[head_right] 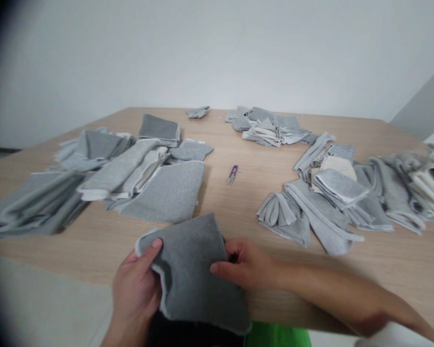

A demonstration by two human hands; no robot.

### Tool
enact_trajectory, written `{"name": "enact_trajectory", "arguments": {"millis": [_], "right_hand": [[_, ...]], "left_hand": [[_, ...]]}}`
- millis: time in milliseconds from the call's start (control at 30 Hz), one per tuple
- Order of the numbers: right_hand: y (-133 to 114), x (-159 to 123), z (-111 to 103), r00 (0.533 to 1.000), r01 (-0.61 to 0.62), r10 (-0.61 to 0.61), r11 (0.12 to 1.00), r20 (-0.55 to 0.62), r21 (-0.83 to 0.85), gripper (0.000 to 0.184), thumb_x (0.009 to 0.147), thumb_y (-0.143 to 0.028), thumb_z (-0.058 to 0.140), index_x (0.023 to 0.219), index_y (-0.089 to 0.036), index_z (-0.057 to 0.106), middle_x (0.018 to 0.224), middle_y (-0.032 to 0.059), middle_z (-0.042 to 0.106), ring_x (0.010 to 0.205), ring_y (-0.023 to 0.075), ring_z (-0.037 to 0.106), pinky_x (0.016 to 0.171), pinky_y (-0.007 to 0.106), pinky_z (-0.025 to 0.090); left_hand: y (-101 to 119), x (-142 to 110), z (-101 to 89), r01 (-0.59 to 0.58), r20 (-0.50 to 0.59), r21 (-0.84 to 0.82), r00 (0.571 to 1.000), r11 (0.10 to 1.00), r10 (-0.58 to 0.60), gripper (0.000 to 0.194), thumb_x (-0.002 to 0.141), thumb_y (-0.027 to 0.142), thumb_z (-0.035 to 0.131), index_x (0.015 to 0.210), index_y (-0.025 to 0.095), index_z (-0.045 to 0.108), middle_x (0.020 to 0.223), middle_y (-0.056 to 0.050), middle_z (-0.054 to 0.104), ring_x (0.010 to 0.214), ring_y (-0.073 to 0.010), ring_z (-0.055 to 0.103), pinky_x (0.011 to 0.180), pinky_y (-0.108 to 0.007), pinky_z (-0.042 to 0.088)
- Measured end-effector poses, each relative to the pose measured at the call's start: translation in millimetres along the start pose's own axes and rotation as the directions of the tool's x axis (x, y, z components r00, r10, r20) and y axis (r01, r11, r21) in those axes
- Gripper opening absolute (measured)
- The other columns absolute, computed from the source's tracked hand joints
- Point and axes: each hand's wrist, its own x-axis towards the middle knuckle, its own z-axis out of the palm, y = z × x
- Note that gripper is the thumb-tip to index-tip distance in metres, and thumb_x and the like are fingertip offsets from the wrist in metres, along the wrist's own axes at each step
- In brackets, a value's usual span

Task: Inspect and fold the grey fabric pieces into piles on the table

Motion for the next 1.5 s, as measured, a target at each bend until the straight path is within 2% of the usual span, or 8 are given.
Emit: {"name": "enact_trajectory", "arguments": {"millis": [133, 333, 533, 700, 1000, 1100, 1233, 1500], "right_hand": [[13.5, 3.6, 5.4, 0.983, 0.022, 0.029, 0.963, -0.182, 0.269, 0.049, 0.071, -0.044, 0.082, 0.1, -0.021, 0.049, 0.084, -0.0008, 0.066, 0.072, 0.0139, 0.063, 0.063, 0.025, 0.05], [11.4, 10.0, -1.0, 0.985, 0.085, -0.018, 0.916, -0.17, 0.393, 0.092, 0.071, -0.051, 0.081, 0.139, -0.027, 0.025, 0.109, 0.0091, 0.069, 0.087, 0.0187, 0.069, 0.078, 0.035, 0.052], [-0.8, 2.9, -0.5, 0.991, -0.076, 0.112, 0.924, -0.077, 0.375, 0.06, 0.066, -0.047, 0.084, 0.114, -0.021, 0.059, 0.093, 0.002, 0.069, 0.08, 0.0144, 0.065, 0.074, 0.027, 0.051], [-0.7, -1.2, 6.8, 0.971, -0.004, 0.081, 0.947, -0.226, 0.322, 0.035, 0.075, -0.046, 0.077, 0.072, -0.016, 0.06, 0.063, -0.0038, 0.057, 0.055, 0.0077, 0.05, 0.052, 0.02, 0.042], [-11.6, -2.7, 9.1, 0.957, 0.123, -0.06, 0.97, -0.285, 0.211, 0.027, 0.085, -0.04, 0.069, 0.073, -0.016, 0.065, 0.061, -0.0017, 0.057, 0.054, 0.0086, 0.05, 0.049, 0.02, 0.039], [-14.3, -3.8, 8.8, 0.96, 0.116, -0.06, 0.974, -0.274, 0.194, 0.026, 0.086, -0.039, 0.068, 0.073, -0.016, 0.064, 0.062, -0.0015, 0.057, 0.055, 0.0084, 0.049, 0.049, 0.019, 0.038], [-18.8, -4.6, 9.0, 0.962, 0.108, -0.06, 0.979, -0.265, 0.171, 0.027, 0.086, -0.039, 0.068, 0.072, -0.016, 0.063, 0.061, -0.0023, 0.053, 0.053, 0.0077, 0.046, 0.048, 0.019, 0.036], [-20.0, -6.6, 9.0, 0.953, 0.093, -0.072, 0.994, -0.296, 0.058, 0.027, 0.087, -0.04, 0.066, 0.074, -0.016, 0.064, 0.063, -0.0023, 0.052, 0.055, 0.0079, 0.044, 0.049, 0.019, 0.034]], "left_hand": [[-0.7, -3.6, -1.8, -0.023, 0.02, 0.014, 1.0, 1.0, 0.022, 0.03, 0.05, 0.029, 0.09, 0.073, 0.017, 0.074, 0.06, -0.002, 0.072, 0.072, -0.0258, 0.073, 0.073, -0.037, 0.06], [-0.9, -20.1, -10.1, -0.059, 0.19, 0.024, 0.98, 0.998, 0.054, 0.033, 0.047, 0.028, 0.091, 0.075, 0.018, 0.078, 0.062, -0.004, 0.072, 0.069, -0.0261, 0.071, 0.067, -0.035, 0.058], [-2.5, -33.7, -10.8, -0.052, 0.285, 0.086, 0.958, 0.995, 0.025, 0.031, 0.05, 0.031, 0.09, 0.076, 0.019, 0.079, 0.064, -0.005, 0.071, 0.056, -0.0193, 0.063, 0.053, -0.028, 0.05], [-7.1, -30.6, -11.0, -0.136, 0.212, 0.124, 0.971, 0.983, 0.108, 0.035, 0.052, 0.034, 0.09, 0.081, 0.018, 0.079, 0.073, -0.006, 0.075, 0.076, -0.0234, 0.069, 0.073, -0.029, 0.054], [-16.5, -14.6, -13.7, -0.211, 0.05, 0.103, 0.977, 0.972, 0.207, 0.043, 0.055, 0.04, 0.089, 0.088, 0.018, 0.072, 0.075, -0.001, 0.072, 0.067, -0.0136, 0.065, 0.063, -0.02, 0.053], [-8.5, -17.3, -9.1, -0.297, 0.096, 0.064, 0.952, 0.953, 0.291, 0.042, 0.053, 0.031, 0.09, 0.087, 0.021, 0.067, 0.07, 0.004, 0.066, 0.059, -0.0074, 0.057, 0.055, -0.014, 0.046], [0.1, -20.7, -8.5, -0.145, 0.265, 0.025, 0.955, 0.989, 0.133, 0.069, 0.058, 0.029, 0.086, 0.123, 0.028, 0.061, 0.073, 0.005, 0.06, 0.055, -0.0074, 0.053, 0.051, -0.016, 0.043], [-2.5, -15.4, -12.2, -0.299, 0.357, 0.137, 0.904, 0.944, 0.235, 0.023, 0.069, 0.038, 0.079, 0.075, 0.018, 0.07, 0.077, -0.002, 0.066, 0.072, -0.0147, 0.059, 0.066, -0.022, 0.047]]}}
